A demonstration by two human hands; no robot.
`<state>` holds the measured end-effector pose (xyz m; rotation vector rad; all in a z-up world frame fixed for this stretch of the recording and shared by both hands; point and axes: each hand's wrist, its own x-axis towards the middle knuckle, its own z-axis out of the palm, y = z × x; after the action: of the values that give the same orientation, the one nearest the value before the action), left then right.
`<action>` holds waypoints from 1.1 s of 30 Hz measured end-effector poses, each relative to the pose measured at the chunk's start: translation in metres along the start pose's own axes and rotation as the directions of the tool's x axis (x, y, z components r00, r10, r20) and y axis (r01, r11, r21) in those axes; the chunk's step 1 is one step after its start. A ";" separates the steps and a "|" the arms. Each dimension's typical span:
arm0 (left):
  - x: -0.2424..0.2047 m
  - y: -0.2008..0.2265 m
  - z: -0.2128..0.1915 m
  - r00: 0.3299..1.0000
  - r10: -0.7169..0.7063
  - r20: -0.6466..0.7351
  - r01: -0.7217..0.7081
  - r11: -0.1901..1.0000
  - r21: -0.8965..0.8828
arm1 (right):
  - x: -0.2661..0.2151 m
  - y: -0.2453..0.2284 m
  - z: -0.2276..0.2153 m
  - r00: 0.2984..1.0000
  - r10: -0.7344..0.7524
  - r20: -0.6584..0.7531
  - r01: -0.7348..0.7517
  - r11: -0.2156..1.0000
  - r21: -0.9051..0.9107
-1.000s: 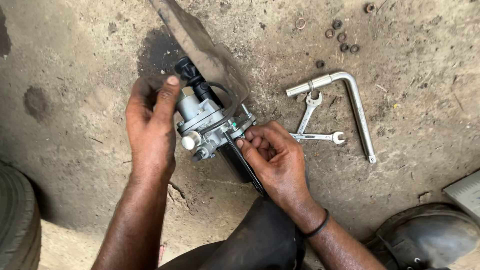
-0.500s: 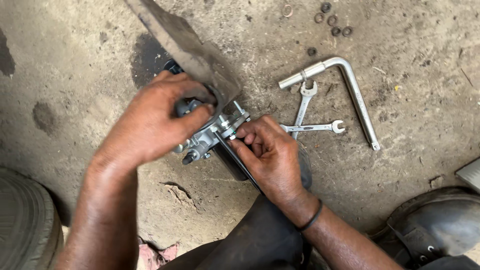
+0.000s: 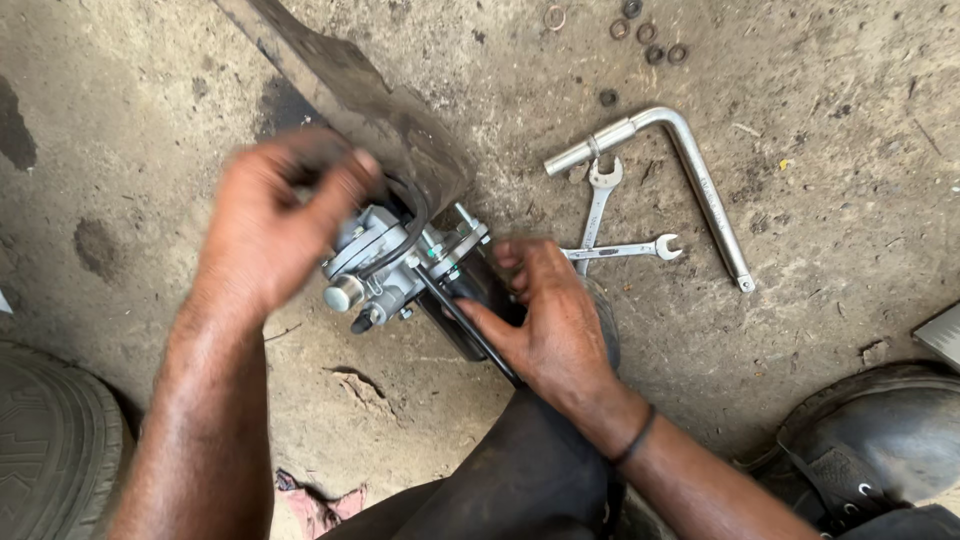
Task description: The person assembles a mechanical component, likely a starter motor, by attaching a metal bracket and tightening bolts with a wrench. They repeatedly adjust the assembly and use a socket wrench to secure the parts.
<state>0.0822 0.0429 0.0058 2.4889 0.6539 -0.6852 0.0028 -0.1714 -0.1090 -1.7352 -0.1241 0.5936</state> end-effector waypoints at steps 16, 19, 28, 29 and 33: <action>0.145 -0.063 0.005 0.985 -0.105 -0.134 -0.052 0.562 -0.826 | 0.033 -0.024 -0.018 0.777 0.309 0.548 -0.365 0.931 -0.007; 0.151 -0.069 0.016 0.964 -0.064 -0.257 -0.193 0.496 -0.847 | 0.034 -0.035 -0.033 0.704 0.471 0.532 -0.383 0.882 -0.273; 0.154 -0.073 0.015 0.966 -0.039 -0.257 -0.206 0.492 -0.846 | 0.037 -0.039 -0.049 0.739 0.336 0.584 -0.343 0.934 -0.103; 0.152 -0.077 0.014 0.966 -0.016 -0.257 -0.214 0.504 -0.837 | 0.034 -0.034 -0.047 0.719 0.342 0.605 -0.352 0.930 -0.107; 0.154 -0.081 0.012 0.958 -0.101 -0.269 -0.166 0.567 -0.807 | 0.043 -0.017 -0.043 0.700 0.311 0.643 -0.334 0.938 -0.089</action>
<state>0.1509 0.1474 -0.1155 1.6774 0.7921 0.0640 0.0635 -0.1882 -0.1008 -1.4507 -0.2976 1.4530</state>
